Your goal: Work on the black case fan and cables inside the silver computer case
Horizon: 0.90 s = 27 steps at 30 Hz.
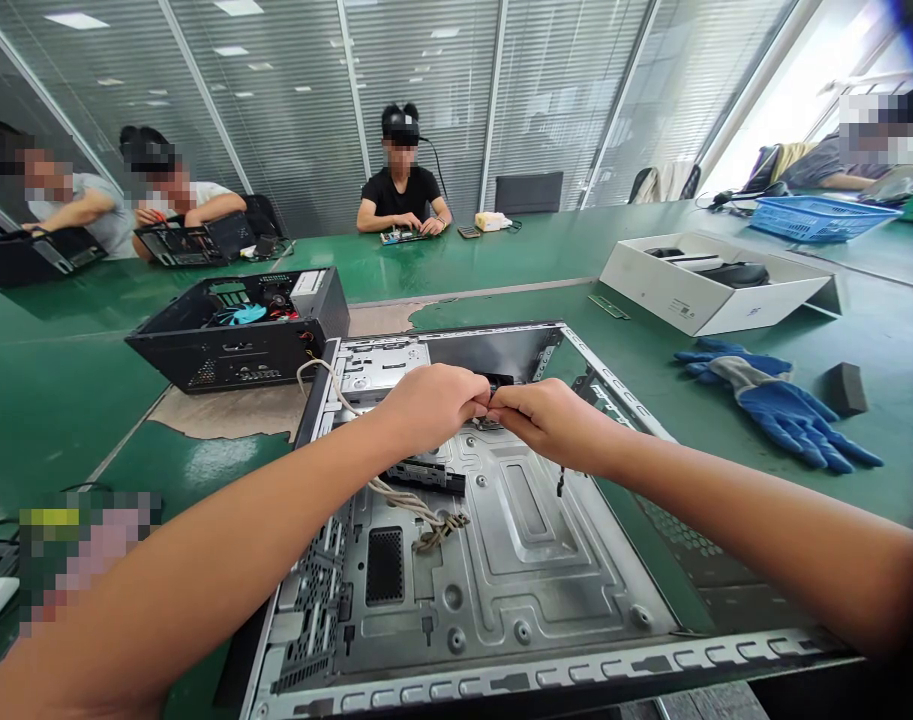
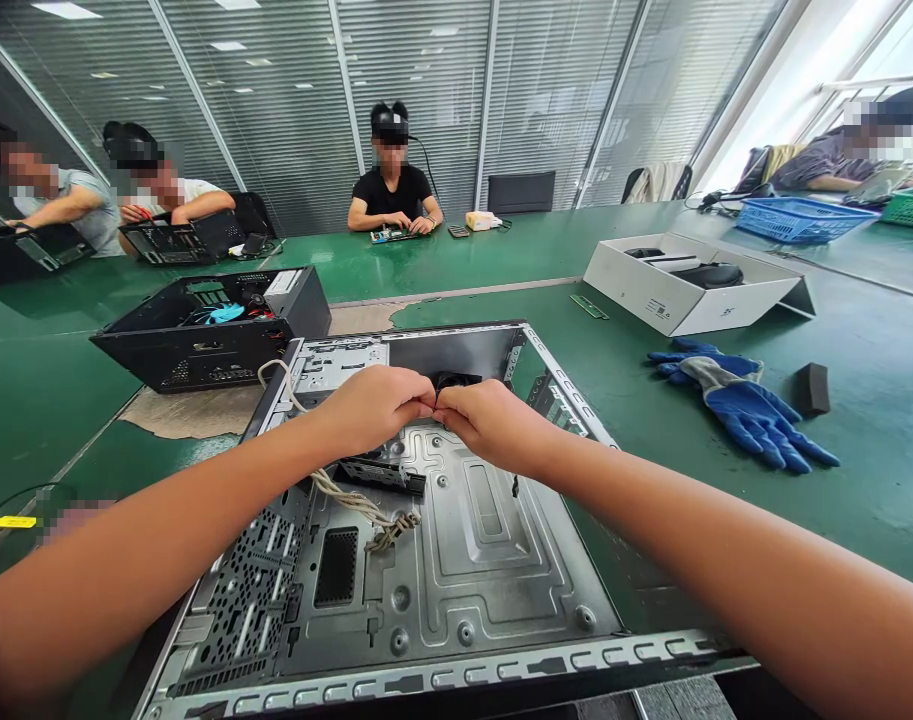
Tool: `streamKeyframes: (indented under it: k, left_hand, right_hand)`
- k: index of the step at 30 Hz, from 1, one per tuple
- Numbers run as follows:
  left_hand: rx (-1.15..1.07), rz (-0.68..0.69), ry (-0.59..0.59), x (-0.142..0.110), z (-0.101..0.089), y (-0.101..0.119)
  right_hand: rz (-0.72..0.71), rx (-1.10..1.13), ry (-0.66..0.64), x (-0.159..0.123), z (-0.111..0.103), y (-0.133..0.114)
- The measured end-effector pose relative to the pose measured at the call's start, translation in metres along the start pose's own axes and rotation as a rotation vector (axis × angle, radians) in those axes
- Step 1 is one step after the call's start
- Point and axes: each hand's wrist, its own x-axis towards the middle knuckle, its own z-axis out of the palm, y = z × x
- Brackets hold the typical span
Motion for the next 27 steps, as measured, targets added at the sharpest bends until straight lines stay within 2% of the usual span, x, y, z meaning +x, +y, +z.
streamKeyframes:
  k: [9, 27]
  left_hand:
    - [-0.13, 0.064, 0.043, -0.0008, -0.0024, -0.0065]
    - [0.008, 0.016, -0.007, 0.0007, -0.0014, -0.003]
  right_hand:
    - [-0.002, -0.014, -0.014, 0.0011, 0.0009, 0.0009]
    - [-0.01, -0.004, -0.005, 0.0012, 0.0003, -0.0012]
